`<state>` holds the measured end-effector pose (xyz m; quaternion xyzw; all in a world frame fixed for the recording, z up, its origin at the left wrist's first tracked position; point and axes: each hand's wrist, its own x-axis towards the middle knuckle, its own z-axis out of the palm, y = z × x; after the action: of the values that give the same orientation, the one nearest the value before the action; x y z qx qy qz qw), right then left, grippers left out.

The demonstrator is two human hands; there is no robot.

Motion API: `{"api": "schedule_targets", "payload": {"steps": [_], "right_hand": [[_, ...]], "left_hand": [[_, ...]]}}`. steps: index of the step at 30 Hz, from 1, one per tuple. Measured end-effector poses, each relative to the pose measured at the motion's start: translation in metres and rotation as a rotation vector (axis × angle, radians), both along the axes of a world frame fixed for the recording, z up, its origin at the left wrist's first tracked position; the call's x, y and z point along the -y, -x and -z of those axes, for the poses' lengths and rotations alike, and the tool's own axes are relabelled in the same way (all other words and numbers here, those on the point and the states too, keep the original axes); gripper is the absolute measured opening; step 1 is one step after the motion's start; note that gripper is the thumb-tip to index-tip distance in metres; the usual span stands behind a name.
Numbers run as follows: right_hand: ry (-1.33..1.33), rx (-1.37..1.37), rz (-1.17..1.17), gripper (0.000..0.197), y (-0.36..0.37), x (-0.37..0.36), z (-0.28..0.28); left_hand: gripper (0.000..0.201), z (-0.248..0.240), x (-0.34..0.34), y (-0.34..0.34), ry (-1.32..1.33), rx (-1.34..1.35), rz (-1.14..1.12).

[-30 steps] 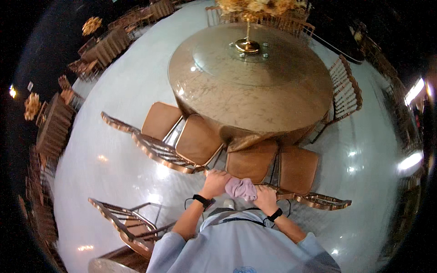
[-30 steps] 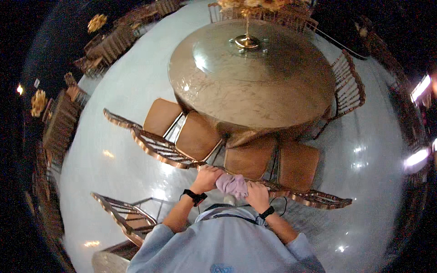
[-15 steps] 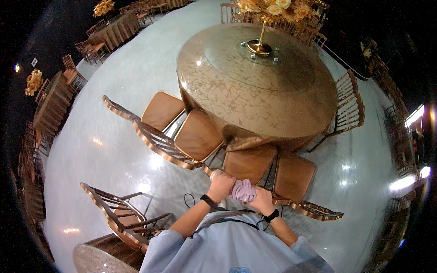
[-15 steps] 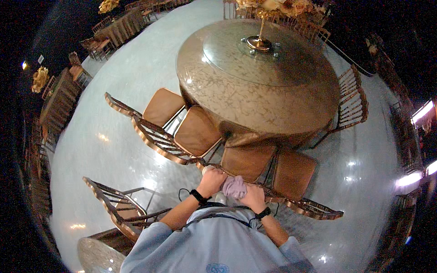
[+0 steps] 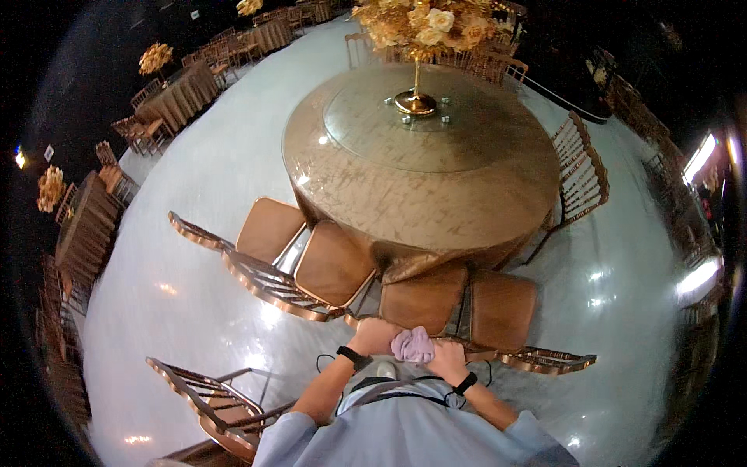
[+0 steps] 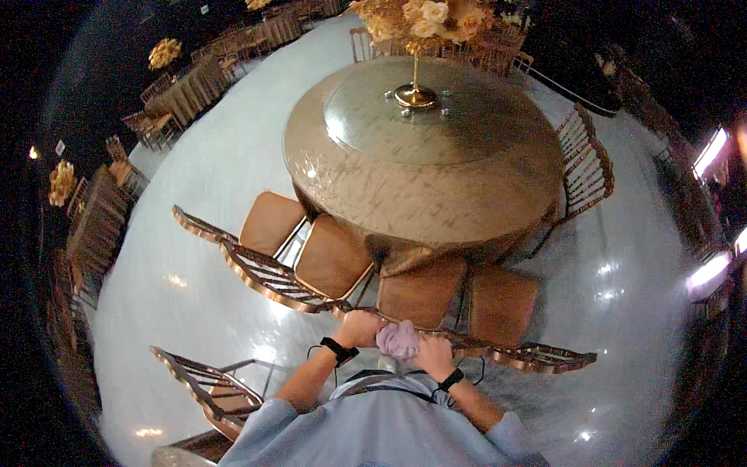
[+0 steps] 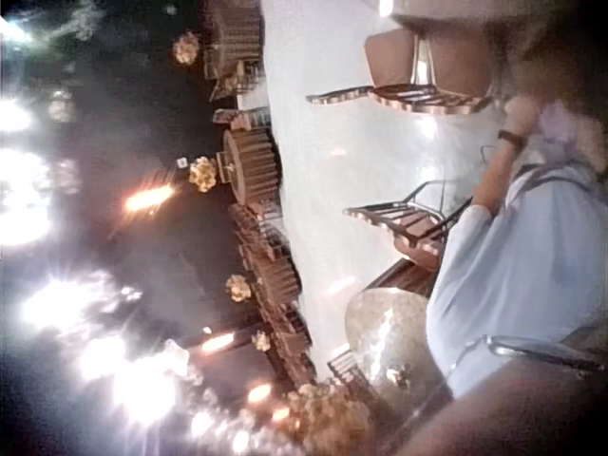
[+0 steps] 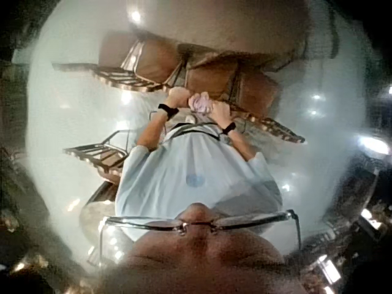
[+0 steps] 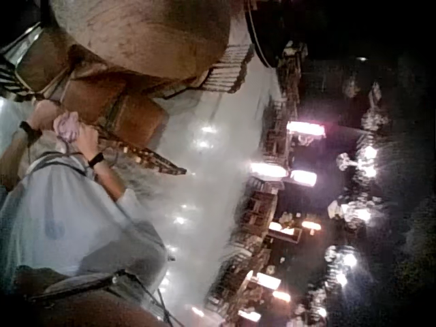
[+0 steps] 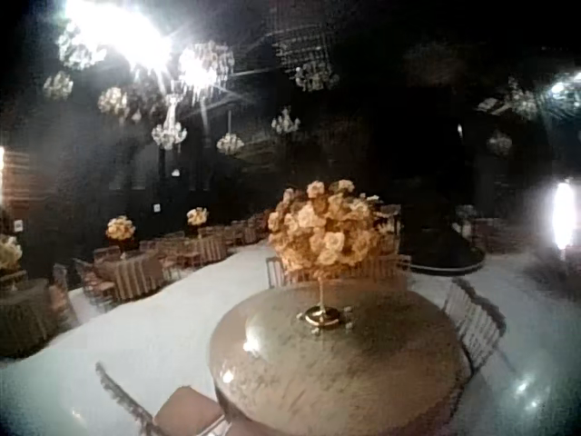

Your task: The person wipes the surface of a large round table and a chair using a cloth.

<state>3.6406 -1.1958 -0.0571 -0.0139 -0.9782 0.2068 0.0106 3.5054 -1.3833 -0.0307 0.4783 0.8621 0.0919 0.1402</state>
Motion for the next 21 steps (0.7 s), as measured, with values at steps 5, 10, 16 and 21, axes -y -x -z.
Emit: {"api": "schedule_targets", "payload": {"steps": [5,10,16,21], "right_hand": [[-0.073,-0.085,-0.072,0.026,0.002,-0.005,0.006],[-0.081,-0.192,-0.078,0.029,-0.002,-0.006,0.002],[-0.005,-0.311,-0.083,0.037,-0.001,-0.005,-0.002],[-0.045,-0.132,-0.084,0.051,-0.002,-0.004,0.001]], "left_hand": [[0.023,0.018,0.004,-0.002,-0.102,-0.075,0.022],[0.021,0.023,0.011,-0.004,-0.351,-0.149,0.089],[0.02,0.019,0.011,-0.017,-0.361,-0.227,0.016],[0.024,0.012,0.011,-0.027,-0.329,-0.242,-0.038]]}}
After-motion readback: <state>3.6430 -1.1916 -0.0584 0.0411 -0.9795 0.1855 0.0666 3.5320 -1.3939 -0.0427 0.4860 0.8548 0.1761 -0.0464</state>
